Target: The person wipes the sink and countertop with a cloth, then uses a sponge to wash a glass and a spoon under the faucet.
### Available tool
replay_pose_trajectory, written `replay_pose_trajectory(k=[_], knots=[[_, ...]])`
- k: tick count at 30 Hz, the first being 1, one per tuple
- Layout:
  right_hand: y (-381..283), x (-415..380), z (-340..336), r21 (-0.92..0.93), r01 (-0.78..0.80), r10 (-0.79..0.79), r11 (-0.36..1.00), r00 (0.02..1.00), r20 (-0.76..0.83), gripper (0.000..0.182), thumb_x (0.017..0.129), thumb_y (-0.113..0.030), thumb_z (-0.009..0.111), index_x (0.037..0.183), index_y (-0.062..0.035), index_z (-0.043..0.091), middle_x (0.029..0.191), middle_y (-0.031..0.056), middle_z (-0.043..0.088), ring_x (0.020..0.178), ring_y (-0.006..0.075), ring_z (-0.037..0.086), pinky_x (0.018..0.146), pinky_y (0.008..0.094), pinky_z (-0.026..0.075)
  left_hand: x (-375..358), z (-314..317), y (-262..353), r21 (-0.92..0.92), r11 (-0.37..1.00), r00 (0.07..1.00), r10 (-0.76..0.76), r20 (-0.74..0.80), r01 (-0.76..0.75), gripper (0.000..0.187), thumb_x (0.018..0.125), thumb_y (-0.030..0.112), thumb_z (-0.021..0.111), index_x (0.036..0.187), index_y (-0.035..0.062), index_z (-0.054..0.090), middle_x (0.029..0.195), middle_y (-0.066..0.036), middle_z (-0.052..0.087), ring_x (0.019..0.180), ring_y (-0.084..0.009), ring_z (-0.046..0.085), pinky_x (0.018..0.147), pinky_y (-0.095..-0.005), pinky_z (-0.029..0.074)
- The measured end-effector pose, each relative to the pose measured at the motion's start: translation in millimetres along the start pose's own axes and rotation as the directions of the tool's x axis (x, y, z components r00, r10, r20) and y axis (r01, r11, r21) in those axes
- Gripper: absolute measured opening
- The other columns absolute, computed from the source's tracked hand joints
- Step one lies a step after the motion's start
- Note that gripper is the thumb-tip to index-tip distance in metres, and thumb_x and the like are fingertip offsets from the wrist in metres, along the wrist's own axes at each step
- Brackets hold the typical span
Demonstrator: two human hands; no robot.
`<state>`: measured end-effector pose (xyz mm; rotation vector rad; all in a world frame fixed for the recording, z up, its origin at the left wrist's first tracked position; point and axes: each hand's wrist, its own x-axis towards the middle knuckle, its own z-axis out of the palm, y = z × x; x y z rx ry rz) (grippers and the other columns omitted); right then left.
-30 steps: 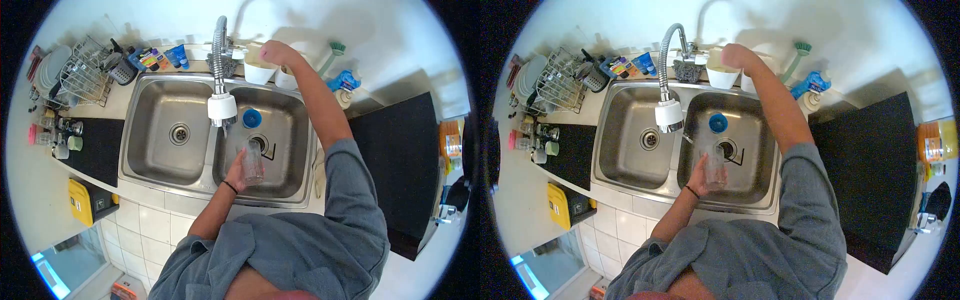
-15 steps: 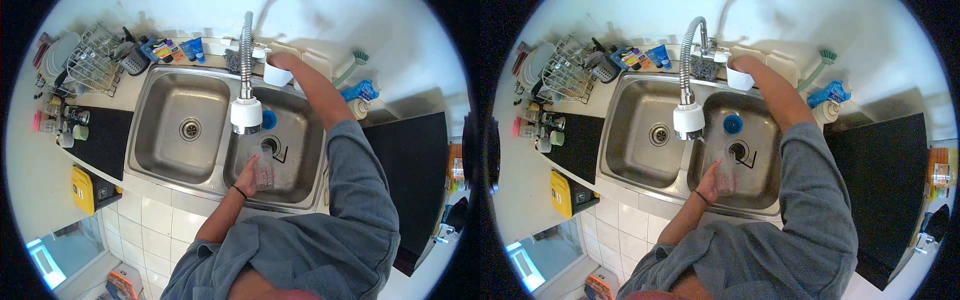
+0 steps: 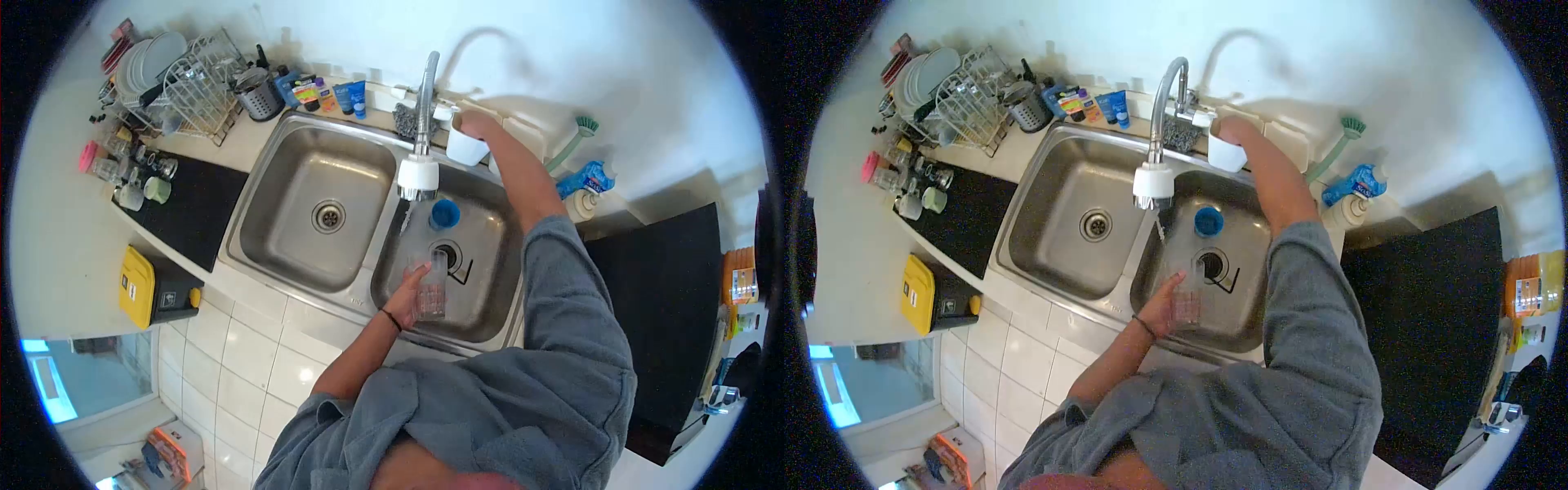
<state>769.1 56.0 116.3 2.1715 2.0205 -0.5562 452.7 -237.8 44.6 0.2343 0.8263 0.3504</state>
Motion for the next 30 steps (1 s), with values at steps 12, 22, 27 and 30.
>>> replay_pose_trajectory(k=[12, 22, 27, 30], knots=[[16.1, -139.0, -12.7, 0.803, 0.254, 0.191, 0.539, 0.892, -0.410, 0.049, 0.071, -0.014, 0.066, 0.115, 0.0072, 0.062, 0.101, 0.0180, 0.066, 0.081, 0.0241, 0.063, 0.073, 0.0364, 0.053, -19.1, 1.3, -9.3, 0.234, 0.928, 0.957, 0.282, 0.061, -0.289, 0.077, 0.080, 0.023, 0.078, 0.138, 0.0187, 0.029, 0.127, -0.012, 0.052, 0.112, -0.0285, 0.057, 0.084, -0.0483, 0.054], [-60.9, -316.7, 101.2, 0.329, 0.527, -0.248, 0.783, 0.750, -0.613, 0.050, 0.065, 0.000, 0.059, 0.113, -0.0086, 0.068, 0.103, 0.0113, 0.069, 0.092, 0.0271, 0.065, 0.082, 0.0357, 0.051, -22.4, 39.2, 17.6, 0.868, -0.126, 0.649, 0.614, 0.448, -0.480, 0.097, 0.062, 0.027, 0.089, 0.139, 0.0059, 0.034, 0.125, -0.016, 0.057, 0.114, -0.0288, 0.058, 0.096, -0.0368, 0.048], [-72.8, -356.6, 84.5, 0.569, 0.452, -0.391, 0.686, 0.890, -0.235, 0.042, 0.069, -0.004, 0.059, 0.109, -0.0062, 0.068, 0.089, 0.0129, 0.070, 0.082, 0.0301, 0.067, 0.076, 0.0390, 0.050, -35.5, 67.2, 36.0, 0.829, -0.221, 0.754, 0.344, 0.559, -0.513, 0.098, 0.060, 0.037, 0.088, 0.139, 0.0105, 0.037, 0.126, -0.019, 0.059, 0.113, -0.0357, 0.060, 0.097, -0.0414, 0.047], [-69.4, -356.0, 93.4, 0.783, 0.231, -0.315, 0.578, 0.948, -0.048, 0.037, 0.070, 0.000, 0.056, 0.104, -0.0028, 0.068, 0.089, 0.0081, 0.069, 0.081, 0.0203, 0.066, 0.073, 0.0333, 0.050, -43.5, 78.2, 44.7, 0.770, -0.401, 0.731, 0.285, 0.620, -0.497, 0.093, 0.060, 0.035, 0.086, 0.138, 0.0132, 0.040, 0.122, -0.016, 0.059, 0.110, -0.0366, 0.060, 0.092, -0.0429, 0.049]])
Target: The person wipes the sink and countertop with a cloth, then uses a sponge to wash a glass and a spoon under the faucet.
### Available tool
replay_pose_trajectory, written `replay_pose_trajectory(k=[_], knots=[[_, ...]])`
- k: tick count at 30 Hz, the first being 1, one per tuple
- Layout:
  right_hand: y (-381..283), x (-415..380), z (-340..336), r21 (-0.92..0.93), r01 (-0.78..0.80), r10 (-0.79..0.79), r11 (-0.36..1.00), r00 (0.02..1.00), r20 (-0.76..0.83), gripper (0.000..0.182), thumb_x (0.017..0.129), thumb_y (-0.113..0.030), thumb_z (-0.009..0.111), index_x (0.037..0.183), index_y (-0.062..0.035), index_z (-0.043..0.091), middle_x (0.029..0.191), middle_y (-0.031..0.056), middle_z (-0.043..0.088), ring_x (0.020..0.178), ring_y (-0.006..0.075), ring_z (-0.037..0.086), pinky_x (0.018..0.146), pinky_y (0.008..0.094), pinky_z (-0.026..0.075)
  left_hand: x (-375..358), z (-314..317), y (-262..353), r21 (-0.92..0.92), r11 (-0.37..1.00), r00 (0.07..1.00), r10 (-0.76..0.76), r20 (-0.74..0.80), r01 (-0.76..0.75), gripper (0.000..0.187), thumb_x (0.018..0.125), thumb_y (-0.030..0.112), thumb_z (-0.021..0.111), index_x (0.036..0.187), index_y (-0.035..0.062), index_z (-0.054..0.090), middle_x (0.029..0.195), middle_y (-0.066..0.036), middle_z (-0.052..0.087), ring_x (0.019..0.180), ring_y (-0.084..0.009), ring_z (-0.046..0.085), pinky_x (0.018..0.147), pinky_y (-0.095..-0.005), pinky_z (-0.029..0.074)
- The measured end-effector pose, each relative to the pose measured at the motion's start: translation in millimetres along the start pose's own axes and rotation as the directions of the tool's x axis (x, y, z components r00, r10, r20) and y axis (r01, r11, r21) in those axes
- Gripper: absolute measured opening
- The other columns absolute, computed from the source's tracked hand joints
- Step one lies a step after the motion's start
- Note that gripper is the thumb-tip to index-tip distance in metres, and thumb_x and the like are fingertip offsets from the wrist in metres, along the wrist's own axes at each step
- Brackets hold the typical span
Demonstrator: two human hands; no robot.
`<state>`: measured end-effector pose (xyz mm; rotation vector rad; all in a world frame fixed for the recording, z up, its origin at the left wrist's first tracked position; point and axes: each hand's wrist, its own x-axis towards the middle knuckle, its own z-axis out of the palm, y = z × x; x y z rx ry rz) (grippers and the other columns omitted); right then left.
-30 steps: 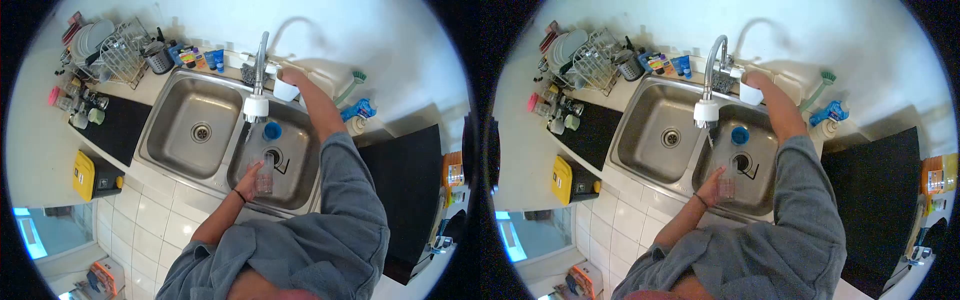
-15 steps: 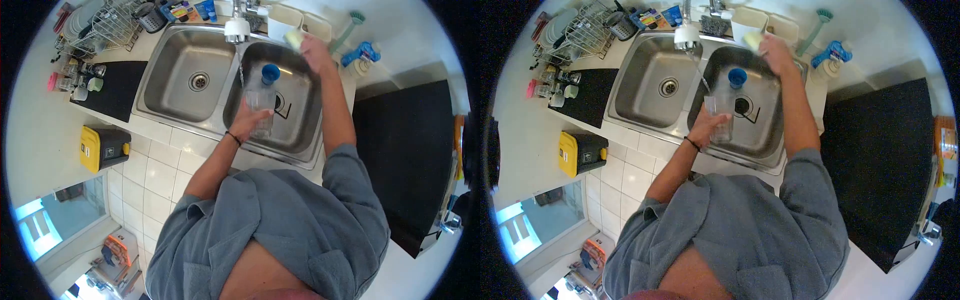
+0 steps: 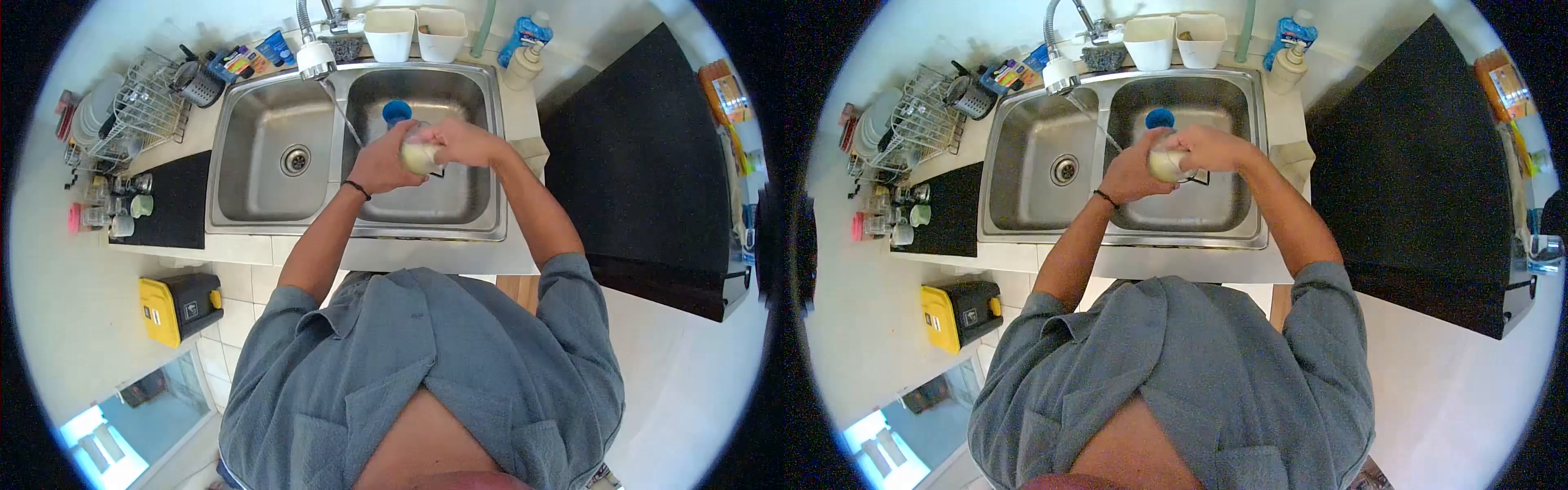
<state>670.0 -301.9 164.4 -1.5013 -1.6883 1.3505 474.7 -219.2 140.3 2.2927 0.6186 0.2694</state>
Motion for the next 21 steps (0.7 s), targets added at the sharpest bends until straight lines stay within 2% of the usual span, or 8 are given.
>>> replay_pose_trajectory(k=[2, 3, 5, 8, 12, 15, 19, 21], knots=[[40.7, 19.5, 15.6, 0.016, -0.026, 0.027, 1.000, 0.999, -0.044, 0.028, 0.076, -0.003, 0.057, 0.102, -0.0035, 0.068, 0.086, 0.0063, 0.067, 0.078, 0.0156, 0.064, 0.071, 0.0343, 0.052, 1.3, 10.7, -9.2, 0.171, 0.976, 0.980, 0.160, -0.122, -0.138, 0.087, 0.059, 0.032, 0.084, 0.135, 0.0164, 0.043, 0.112, -0.012, 0.061, 0.102, -0.0353, 0.063, 0.085, -0.0438, 0.050], [42.0, 24.4, 25.1, 0.352, -0.056, 0.131, 0.934, 0.972, -0.193, 0.026, 0.077, -0.002, 0.056, 0.100, -0.0028, 0.067, 0.088, 0.0063, 0.067, 0.079, 0.0150, 0.063, 0.070, 0.0324, 0.051, 0.5, 10.6, -9.3, 0.263, 0.952, 0.963, 0.207, -0.174, -0.157, 0.086, 0.059, 0.031, 0.083, 0.134, 0.0175, 0.044, 0.111, -0.011, 0.060, 0.101, -0.0345, 0.063, 0.085, -0.0439, 0.051], [32.8, 33.4, 50.3, 0.855, 0.073, 0.433, 0.513, 0.838, -0.331, 0.021, 0.079, 0.001, 0.054, 0.096, -0.0012, 0.067, 0.091, 0.0063, 0.068, 0.081, 0.0138, 0.063, 0.069, 0.0287, 0.050, -2.0, 8.7, -11.4, 0.440, 0.882, 0.913, 0.307, -0.269, -0.167, 0.083, 0.059, 0.030, 0.082, 0.133, 0.0196, 0.046, 0.109, -0.009, 0.059, 0.100, -0.0328, 0.063, 0.083, -0.0440, 0.051], [16.9, 33.4, 66.1, 0.838, 0.164, 0.379, 0.521, 0.835, -0.399, 0.022, 0.081, 0.004, 0.053, 0.097, 0.0005, 0.067, 0.095, 0.0080, 0.068, 0.083, 0.0148, 0.063, 0.067, 0.0255, 0.049, 0.4, -1.2, -25.2, 0.406, 0.883, 0.910, 0.346, -0.228, -0.234, 0.081, 0.059, 0.029, 0.082, 0.131, 0.0198, 0.047, 0.110, -0.008, 0.060, 0.100, -0.0315, 0.062, 0.082, -0.0437, 0.051], [4.3, 13.9, 60.8, 0.529, -0.009, 0.233, 0.848, 0.904, -0.359, 0.026, 0.079, 0.004, 0.054, 0.101, 0.0014, 0.067, 0.098, 0.0088, 0.069, 0.085, 0.0163, 0.065, 0.068, 0.0283, 0.051, 10.0, -16.2, -37.4, 0.187, 0.946, 0.961, 0.275, -0.036, -0.264, 0.083, 0.059, 0.028, 0.083, 0.133, 0.0184, 0.047, 0.117, -0.010, 0.059, 0.107, -0.0334, 0.060, 0.088, -0.0431, 0.050], [10.4, 1.8, 41.7, 0.017, -0.166, 0.166, 0.986, 0.968, -0.187, 0.028, 0.075, 0.003, 0.056, 0.101, 0.0022, 0.068, 0.100, 0.0108, 0.070, 0.085, 0.0227, 0.067, 0.070, 0.0312, 0.052, 17.4, -22.5, -35.7, 0.003, 0.980, 0.958, 0.196, 0.208, -0.201, 0.087, 0.060, 0.027, 0.085, 0.137, 0.0151, 0.045, 0.128, -0.013, 0.058, 0.115, -0.0351, 0.057, 0.097, -0.0407, 0.046], [17.9, -7.1, 36.3, -0.746, 0.121, -0.147, 0.655, 0.989, 0.032, 0.023, 0.073, -0.004, 0.062, 0.095, -0.0025, 0.068, 0.099, 0.0128, 0.068, 0.085, 0.0321, 0.066, 0.074, 0.0378, 0.054, 31.9, -3.2, -60.9, -0.401, 0.896, 0.851, 0.354, 0.387, -0.191, 0.080, 0.061, 0.020, 0.083, 0.132, 0.0090, 0.047, 0.115, -0.012, 0.064, 0.104, -0.0277, 0.062, 0.091, -0.0376, 0.049], [26.9, -11.0, 36.6, -0.842, 0.307, -0.364, 0.443, 0.920, 0.145, 0.021, 0.075, -0.009, 0.062, 0.094, -0.0056, 0.068, 0.097, 0.0135, 0.066, 0.086, 0.0340, 0.065, 0.078, 0.0414, 0.054, 38.0, 4.2, -67.1, -0.614, 0.785, 0.786, 0.429, 0.445, -0.080, 0.074, 0.061, 0.014, 0.081, 0.127, 0.0064, 0.050, 0.107, -0.010, 0.066, 0.096, -0.0239, 0.064, 0.087, -0.0359, 0.050]])
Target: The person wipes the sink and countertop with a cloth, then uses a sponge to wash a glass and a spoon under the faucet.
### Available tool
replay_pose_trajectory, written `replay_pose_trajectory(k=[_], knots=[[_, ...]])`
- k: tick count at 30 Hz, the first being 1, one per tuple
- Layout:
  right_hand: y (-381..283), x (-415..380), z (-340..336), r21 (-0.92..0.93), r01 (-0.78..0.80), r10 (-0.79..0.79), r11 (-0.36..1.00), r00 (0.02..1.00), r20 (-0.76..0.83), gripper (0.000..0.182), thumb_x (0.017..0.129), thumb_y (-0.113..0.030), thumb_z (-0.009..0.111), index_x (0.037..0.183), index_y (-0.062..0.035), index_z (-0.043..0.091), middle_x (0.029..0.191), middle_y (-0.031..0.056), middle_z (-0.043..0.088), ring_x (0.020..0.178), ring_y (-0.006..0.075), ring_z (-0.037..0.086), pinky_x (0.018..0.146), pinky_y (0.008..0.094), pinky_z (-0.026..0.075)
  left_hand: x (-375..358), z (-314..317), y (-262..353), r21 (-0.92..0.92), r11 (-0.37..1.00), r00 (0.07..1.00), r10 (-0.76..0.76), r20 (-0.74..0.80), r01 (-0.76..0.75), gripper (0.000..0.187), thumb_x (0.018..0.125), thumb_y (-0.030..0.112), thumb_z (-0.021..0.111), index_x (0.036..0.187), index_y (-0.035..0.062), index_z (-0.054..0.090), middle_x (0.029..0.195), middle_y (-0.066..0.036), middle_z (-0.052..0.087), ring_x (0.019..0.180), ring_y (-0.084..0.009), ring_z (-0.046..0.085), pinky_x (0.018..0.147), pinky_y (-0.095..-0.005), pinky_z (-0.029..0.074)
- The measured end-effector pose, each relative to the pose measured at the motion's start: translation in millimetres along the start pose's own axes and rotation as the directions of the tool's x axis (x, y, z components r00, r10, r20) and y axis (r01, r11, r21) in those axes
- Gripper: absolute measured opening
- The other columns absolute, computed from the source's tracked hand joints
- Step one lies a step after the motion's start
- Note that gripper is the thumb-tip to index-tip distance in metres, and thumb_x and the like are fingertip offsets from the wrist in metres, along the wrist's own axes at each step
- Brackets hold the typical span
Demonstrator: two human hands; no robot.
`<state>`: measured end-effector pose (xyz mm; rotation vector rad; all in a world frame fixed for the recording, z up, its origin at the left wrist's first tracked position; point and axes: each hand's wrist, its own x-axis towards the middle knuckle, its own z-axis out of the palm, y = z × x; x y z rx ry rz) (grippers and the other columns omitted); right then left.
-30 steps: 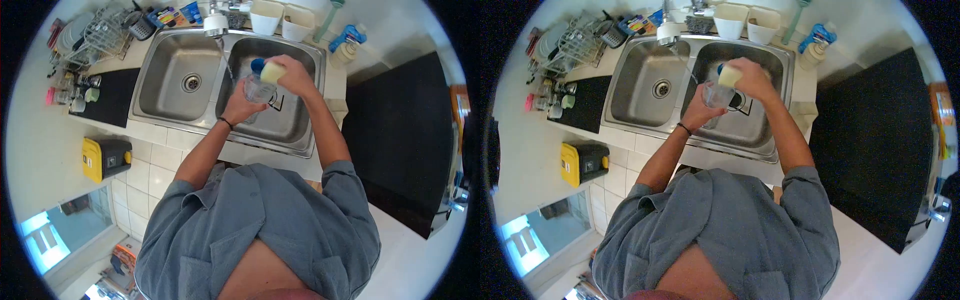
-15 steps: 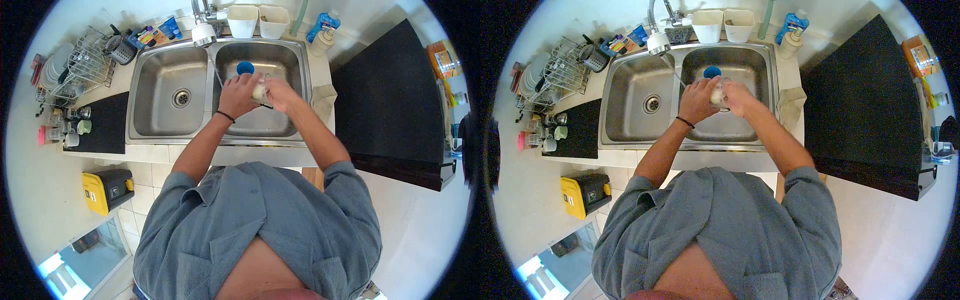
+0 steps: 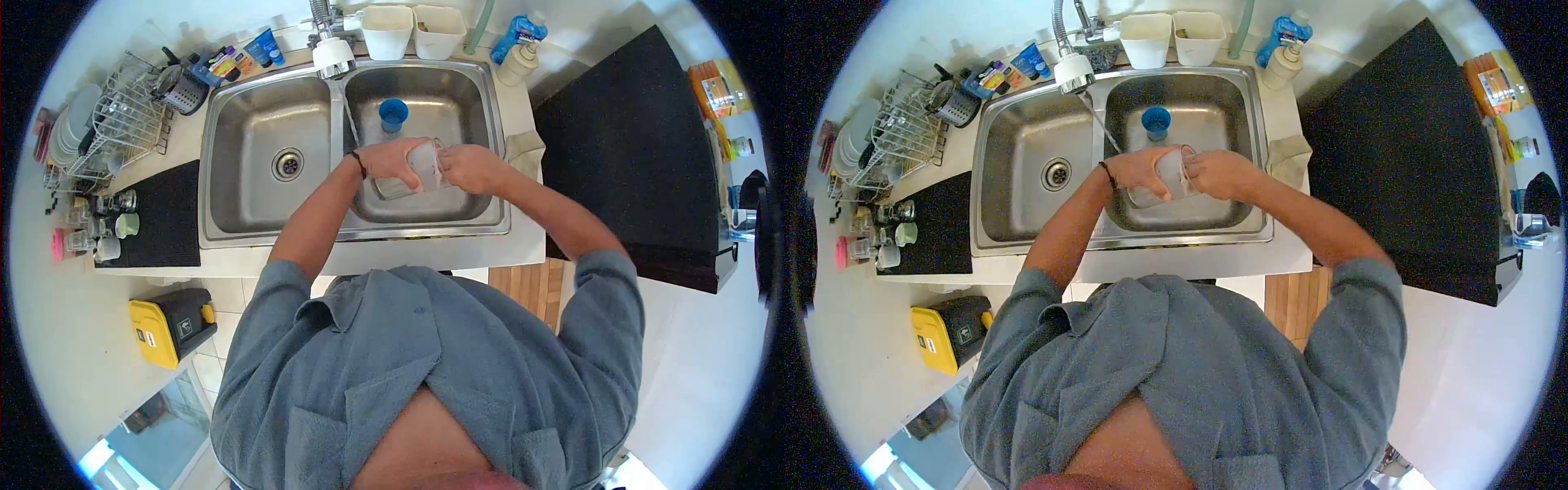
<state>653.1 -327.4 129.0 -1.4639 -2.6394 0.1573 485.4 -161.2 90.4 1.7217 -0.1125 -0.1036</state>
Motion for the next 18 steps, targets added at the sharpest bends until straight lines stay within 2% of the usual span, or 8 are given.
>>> replay_pose_trajectory(k=[2, 5, 8, 11, 12, 14, 17, 18], knots=[[4.5, -4.2, 2.5, -0.011, 0.183, -0.183, 0.983, 0.970, -0.163, 0.020, 0.077, -0.013, 0.062, 0.095, -0.0085, 0.068, 0.096, 0.0133, 0.063, 0.089, 0.0332, 0.064, 0.083, 0.0446, 0.053, 3.5, 0.5, 4.7, -0.313, 0.943, 0.987, -0.071, 0.145, 0.114, 0.069, 0.061, 0.010, 0.080, 0.124, 0.0038, 0.052, 0.104, -0.006, 0.067, 0.092, -0.0210, 0.063, 0.085, -0.0340, 0.050], [-5.8, 1.0, -11.6, 0.085, 0.113, -0.122, 0.990, 0.987, 0.106, 0.021, 0.081, -0.014, 0.060, 0.100, -0.0079, 0.066, 0.103, 0.0143, 0.064, 0.099, 0.0349, 0.062, 0.090, 0.0438, 0.050, 6.4, -12.7, -0.1, -0.385, 0.800, 0.864, -0.304, 0.401, 0.460, 0.080, 0.060, 0.010, 0.084, 0.131, 0.0035, 0.047, 0.114, -0.007, 0.064, 0.103, -0.0186, 0.060, 0.091, -0.0338, 0.048], [-39.6, 21.0, -14.9, 0.312, -0.429, 0.305, 0.847, 0.875, 0.376, 0.020, 0.085, -0.015, 0.059, 0.103, -0.0074, 0.064, 0.109, 0.0134, 0.064, 0.108, 0.0357, 0.058, 0.094, 0.0416, 0.048, 12.6, -14.2, 5.1, -0.275, 0.786, 0.750, -0.328, 0.575, 0.554, 0.079, 0.061, 0.012, 0.084, 0.130, 0.0020, 0.047, 0.114, -0.007, 0.064, 0.103, -0.0188, 0.060, 0.090, -0.0337, 0.048], [-39.7, 18.2, 22.6, 0.518, -0.039, 0.140, 0.854, 0.978, -0.157, 0.019, 0.087, -0.015, 0.061, 0.104, -0.0054, 0.062, 0.110, 0.0118, 0.065, 0.103, 0.0343, 0.061, 0.087, 0.0412, 0.050, 21.2, -6.0, 23.2, 0.150, 0.973, 0.864, -0.225, 0.450, 0.175, 0.081, 0.061, 0.019, 0.085, 0.131, 0.0050, 0.047, 0.112, -0.009, 0.065, 0.102, -0.0229, 0.063, 0.088, -0.0354, 0.049], [-40.7, 16.6, 23.9, 0.626, -0.126, 0.217, 0.770, 0.974, -0.071, 0.021, 0.086, -0.014, 0.063, 0.105, -0.0054, 0.062, 0.110, 0.0110, 0.065, 0.102, 0.0318, 0.062, 0.086, 0.0406, 0.051, 17.9, -2.1, 29.9, 0.256, 0.960, 0.908, -0.201, 0.368, 0.109, 0.082, 0.060, 0.022, 0.085, 0.131, 0.0068, 0.047, 0.112, -0.009, 0.065, 0.102, -0.0245, 0.063, 0.088, -0.0363, 0.049], [-36.5, 13.8, 21.9, 0.775, -0.296, 0.323, 0.559, 0.938, 0.126, 0.025, 0.085, -0.011, 0.065, 0.109, -0.0054, 0.061, 0.108, 0.0094, 0.064, 0.101, 0.0267, 0.063, 0.085, 0.0394, 0.052, 10.4, 9.5, 47.9, 0.467, 0.883, 0.969, -0.143, 0.203, 0.033, 0.084, 0.058, 0.027, 0.084, 0.132, 0.0105, 0.048, 0.110, -0.010, 0.065, 0.103, -0.0276, 0.063, 0.089, -0.0378, 0.049], [-33.2, 14.7, 42.1, 0.715, 0.048, 0.487, -0.697, 0.764, 0.423, 0.030, 0.086, -0.013, 0.067, 0.115, -0.0061, 0.061, 0.109, 0.0086, 0.064, 0.103, 0.0210, 0.062, 0.087, 0.0377, 0.051, 3.4, 22.6, 74.2, 0.710, 0.693, 0.990, -0.137, -0.042, 0.126, 0.087, 0.055, 0.033, 0.083, 0.133, 0.0167, 0.049, 0.110, -0.011, 0.064, 0.107, -0.0319, 0.061, 0.095, -0.0396, 0.045], [-26.4, 11.5, 50.8, 0.759, 0.045, 0.501, -0.649, 0.776, 0.382, 0.033, 0.087, -0.014, 0.066, 0.119, -0.0072, 0.059, 0.110, 0.0090, 0.063, 0.104, 0.0202, 0.061, 0.088, 0.0371, 0.051, 4.3, 22.5, 70.9, 0.775, 0.625, 0.996, -0.047, -0.080, 0.092, 0.089, 0.055, 0.034, 0.082, 0.135, 0.0156, 0.047, 0.112, -0.013, 0.063, 0.108, -0.0320, 0.060, 0.097, -0.0413, 0.043]])
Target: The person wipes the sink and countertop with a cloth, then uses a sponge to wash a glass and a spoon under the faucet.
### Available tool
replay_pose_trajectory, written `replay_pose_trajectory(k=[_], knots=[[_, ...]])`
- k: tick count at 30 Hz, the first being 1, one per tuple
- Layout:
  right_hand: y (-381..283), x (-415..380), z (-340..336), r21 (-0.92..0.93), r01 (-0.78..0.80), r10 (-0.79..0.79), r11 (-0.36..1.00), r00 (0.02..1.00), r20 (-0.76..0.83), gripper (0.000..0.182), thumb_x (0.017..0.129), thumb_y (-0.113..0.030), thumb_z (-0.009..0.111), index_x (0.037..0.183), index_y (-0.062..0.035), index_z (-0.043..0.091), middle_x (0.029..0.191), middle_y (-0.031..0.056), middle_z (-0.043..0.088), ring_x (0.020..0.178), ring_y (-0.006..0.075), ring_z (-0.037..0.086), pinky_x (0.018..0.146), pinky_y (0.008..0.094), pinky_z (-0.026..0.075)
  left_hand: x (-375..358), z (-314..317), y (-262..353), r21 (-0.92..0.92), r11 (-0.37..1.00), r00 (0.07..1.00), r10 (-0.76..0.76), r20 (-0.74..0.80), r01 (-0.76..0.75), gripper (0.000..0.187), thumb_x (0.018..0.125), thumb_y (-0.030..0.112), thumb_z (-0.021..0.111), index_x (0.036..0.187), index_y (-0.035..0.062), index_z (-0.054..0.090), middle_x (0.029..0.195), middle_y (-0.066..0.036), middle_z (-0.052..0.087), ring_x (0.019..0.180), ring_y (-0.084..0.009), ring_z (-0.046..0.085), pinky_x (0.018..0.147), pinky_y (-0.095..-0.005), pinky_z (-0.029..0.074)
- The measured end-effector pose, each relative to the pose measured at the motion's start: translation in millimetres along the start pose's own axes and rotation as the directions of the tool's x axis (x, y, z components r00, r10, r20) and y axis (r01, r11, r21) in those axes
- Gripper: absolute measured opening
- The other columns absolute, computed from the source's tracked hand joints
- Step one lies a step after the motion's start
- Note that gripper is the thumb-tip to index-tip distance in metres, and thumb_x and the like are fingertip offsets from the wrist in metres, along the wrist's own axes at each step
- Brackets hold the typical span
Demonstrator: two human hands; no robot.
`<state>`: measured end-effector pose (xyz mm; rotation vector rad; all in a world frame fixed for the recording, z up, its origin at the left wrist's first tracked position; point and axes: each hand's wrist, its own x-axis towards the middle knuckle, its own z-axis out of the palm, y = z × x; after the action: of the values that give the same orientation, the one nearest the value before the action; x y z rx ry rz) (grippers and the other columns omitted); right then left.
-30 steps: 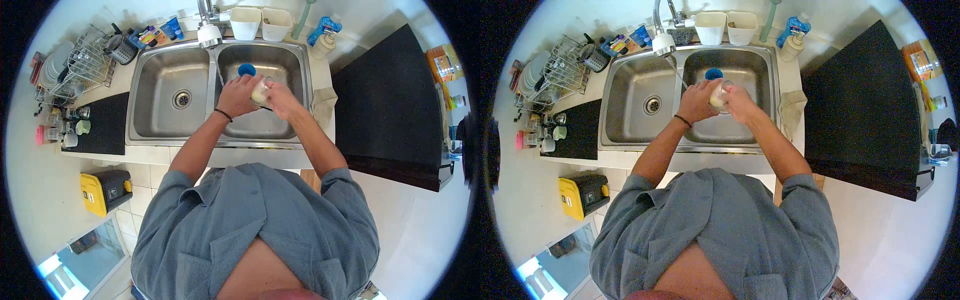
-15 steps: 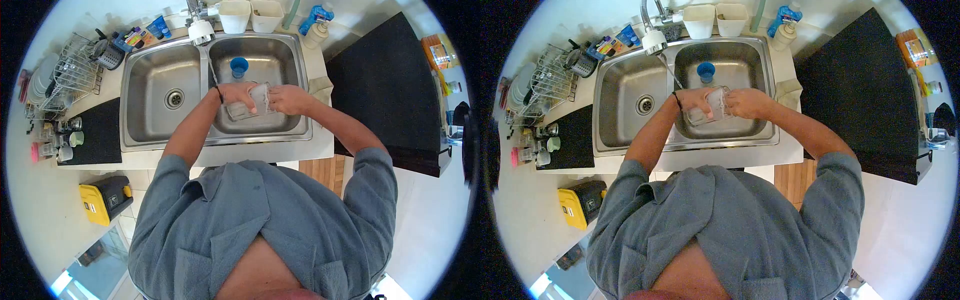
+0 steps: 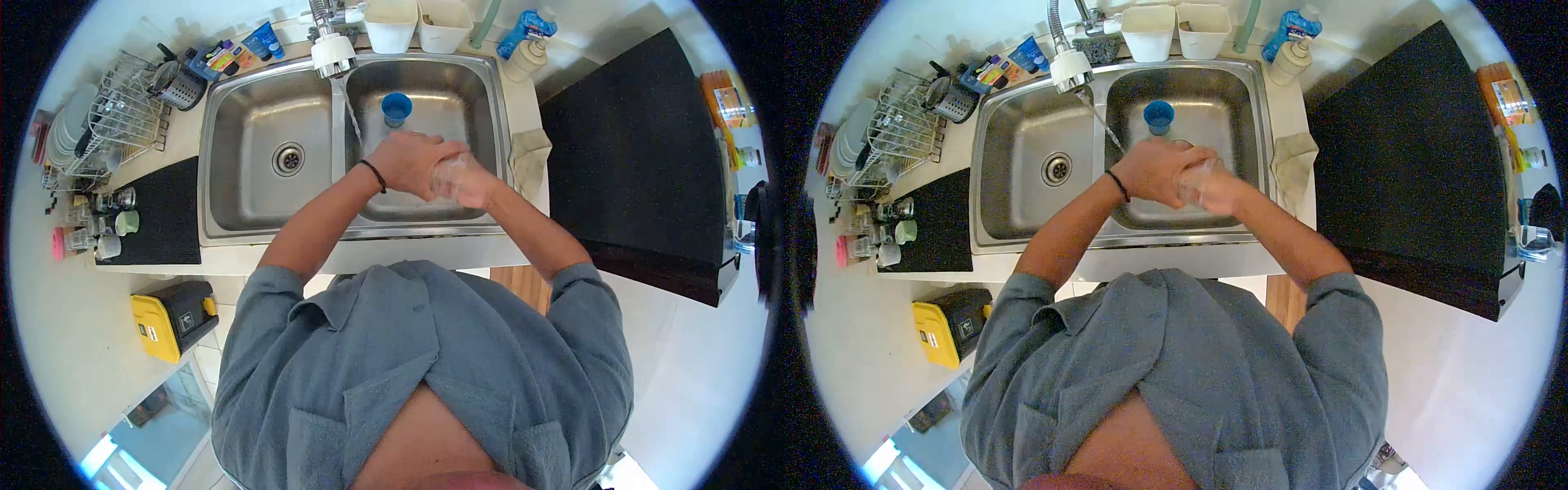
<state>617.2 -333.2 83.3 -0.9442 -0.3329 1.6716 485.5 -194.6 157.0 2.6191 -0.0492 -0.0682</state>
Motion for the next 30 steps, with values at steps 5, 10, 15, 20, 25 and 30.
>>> replay_pose_trajectory(k=[5, 10, 15, 20, 25, 30], knots=[[-31.6, -0.4, 29.7, -0.001, 0.242, -0.241, 0.970, 0.965, -0.101, 0.042, 0.095, -0.021, 0.058, 0.133, -0.0042, 0.051, 0.120, 0.0148, 0.062, 0.111, 0.0261, 0.060, 0.094, 0.0382, 0.049, -1.5, 3.8, 2.2, 0.314, 0.930, 0.843, 0.010, -0.538, 0.189, 0.093, 0.059, 0.035, 0.080, 0.141, 0.0139, 0.042, 0.131, -0.018, 0.049, 0.124, -0.0334, 0.046, 0.109, -0.0462, 0.031], [-26.6, 19.3, 23.7, -0.950, 0.260, -0.656, 0.173, 0.750, 0.085, 0.044, 0.099, -0.021, 0.049, 0.135, 0.0019, 0.046, 0.127, 0.0250, 0.056, 0.121, 0.0396, 0.052, 0.103, 0.0424, 0.041, 20.4, 45.1, -23.8, -0.922, 0.313, 0.437, -0.813, -0.385, -0.230, 0.063, 0.077, 0.033, 0.076, 0.128, 0.0064, 0.050, 0.123, -0.011, 0.055, 0.111, -0.0270, 0.056, 0.095, -0.0379, 0.045], [-12.6, 39.6, 36.3, -0.954, 0.222, -0.579, -0.202, 0.758, 0.299, 0.037, 0.097, -0.015, 0.047, 0.131, -0.0024, 0.049, 0.125, 0.0258, 0.056, 0.120, 0.0399, 0.052, 0.104, 0.0437, 0.041, 40.1, 73.2, -57.0, -0.787, -0.583, 0.782, -0.580, 0.228, -0.202, 0.036, 0.087, 0.038, 0.068, 0.106, 0.0088, 0.060, 0.094, -0.008, 0.066, 0.080, -0.0214, 0.066, 0.072, -0.0382, 0.055], [3.6, 45.5, 40.7, -0.960, 0.259, -0.635, 0.103, 0.760, 0.137, 0.038, 0.091, -0.007, 0.052, 0.128, -0.0040, 0.050, 0.124, 0.0214, 0.057, 0.118, 0.0348, 0.055, 0.103, 0.0417, 0.043, 33.5, 76.5, -37.7, -0.662, -0.642, 0.805, -0.586, 0.099, -0.386, 0.040, 0.088, 0.040, 0.065, 0.106, 0.0050, 0.060, 0.097, -0.012, 0.066, 0.087, -0.0261, 0.066, 0.080, -0.0419, 0.055], [21.5, 51.9, 40.8, -0.142, 0.534, -0.550, 0.834, 0.783, -0.289, 0.043, 0.087, -0.005, 0.056, 0.130, -0.0058, 0.051, 0.128, 0.0183, 0.056, 0.119, 0.0336, 0.054, 0.102, 0.0406, 0.044, 31.0, 73.5, -42.9, -0.649, -0.657, 0.849, -0.528, 0.033, -0.383, 0.037, 0.087, 0.036, 0.067, 0.105, 0.0049, 0.059, 0.095, -0.012, 0.066, 0.091, -0.0277, 0.065, 0.083, -0.0438, 0.055], [17.1, 42.7, 32.9, -0.943, 0.285, -0.763, -0.174, 0.566, 0.311, 0.048, 0.085, -0.005, 0.057, 0.133, -0.0067, 0.051, 0.133, 0.0193, 0.053, 0.121, 0.0374, 0.052, 0.104, 0.0429, 0.042, 29.2, 58.9, -47.6, -0.854, -0.421, 0.716, -0.692, 0.086, -0.305, 0.028, 0.086, 0.027, 0.070, 0.100, 0.0059, 0.058, 0.087, -0.009, 0.063, 0.087, -0.0256, 0.066, 0.080, -0.0438, 0.056]])
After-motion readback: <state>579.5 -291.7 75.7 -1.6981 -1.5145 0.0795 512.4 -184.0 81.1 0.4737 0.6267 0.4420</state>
